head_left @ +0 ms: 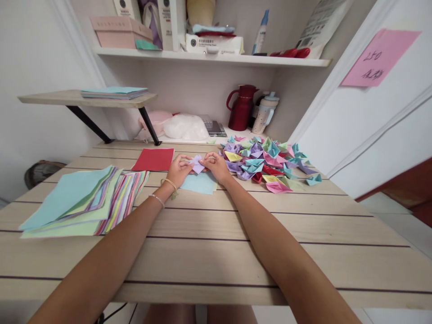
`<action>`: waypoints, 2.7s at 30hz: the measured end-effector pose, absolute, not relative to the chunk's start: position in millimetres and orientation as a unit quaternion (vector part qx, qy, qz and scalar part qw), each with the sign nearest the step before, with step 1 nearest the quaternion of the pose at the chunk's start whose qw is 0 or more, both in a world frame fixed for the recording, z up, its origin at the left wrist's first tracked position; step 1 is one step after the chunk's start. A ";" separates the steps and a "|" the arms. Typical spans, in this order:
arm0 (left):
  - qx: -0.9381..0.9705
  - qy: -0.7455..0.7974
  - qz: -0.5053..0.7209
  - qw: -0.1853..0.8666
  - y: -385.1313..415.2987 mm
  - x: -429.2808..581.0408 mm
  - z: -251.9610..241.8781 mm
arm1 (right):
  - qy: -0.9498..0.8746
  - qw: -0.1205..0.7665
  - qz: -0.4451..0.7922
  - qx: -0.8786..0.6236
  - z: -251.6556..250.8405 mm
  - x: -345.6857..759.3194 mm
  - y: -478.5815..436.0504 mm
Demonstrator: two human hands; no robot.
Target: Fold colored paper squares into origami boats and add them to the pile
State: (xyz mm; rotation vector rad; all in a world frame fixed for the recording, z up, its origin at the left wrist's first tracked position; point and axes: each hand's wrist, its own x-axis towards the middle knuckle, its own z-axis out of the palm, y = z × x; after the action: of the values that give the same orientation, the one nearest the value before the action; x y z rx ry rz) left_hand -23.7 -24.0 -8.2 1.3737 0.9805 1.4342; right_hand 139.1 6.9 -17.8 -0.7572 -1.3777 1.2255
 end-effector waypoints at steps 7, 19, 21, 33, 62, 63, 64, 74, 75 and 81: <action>0.545 0.417 0.595 0.418 -24.7 -25.0 -7.1 | -0.634 0.521 0.491 -0.294 -13.9 137.2 0.8; 0.559 0.434 0.581 0.401 -24.0 -28.1 -10.5 | -0.671 0.520 0.406 -0.338 -14.5 135.6 -1.1; 0.572 0.441 0.583 0.372 -23.6 -28.0 -11.2 | -0.677 0.523 0.390 -0.340 -15.2 135.9 0.0; 0.584 0.435 0.568 0.384 -24.4 -28.0 -10.1 | -0.700 0.501 0.360 -0.360 -13.7 139.0 -0.9; 0.567 0.449 0.584 0.370 -19.3 -29.3 -10.6 | -0.665 0.482 0.449 -0.352 -10.5 136.6 -4.9; 0.564 0.448 0.586 0.371 -19.0 -29.4 -10.9 | -0.664 0.482 0.454 -0.349 -10.0 136.7 -5.1; 0.562 0.447 0.588 0.371 -18.7 -29.4 -11.4 | -0.665 0.480 0.457 -0.345 -9.6 136.9 -5.3; 0.582 0.435 0.587 0.356 -16.9 -31.1 -15.7 | -0.709 0.463 0.409 -0.341 -14.0 137.1 -2.4; 0.590 0.440 0.580 0.349 -17.5 -31.1 -15.7 | -0.725 0.454 0.375 -0.356 -14.5 136.9 -2.6; 0.676 0.476 0.517 0.221 -20.0 -28.8 -15.6 | -0.789 0.394 0.160 -0.443 -12.8 132.6 -8.7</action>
State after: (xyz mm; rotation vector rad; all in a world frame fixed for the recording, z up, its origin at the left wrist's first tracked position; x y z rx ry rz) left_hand -28.8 -20.0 -15.6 1.8690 1.3171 1.4284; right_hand 132.6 -8.7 -12.8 -1.1244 -2.0016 0.4064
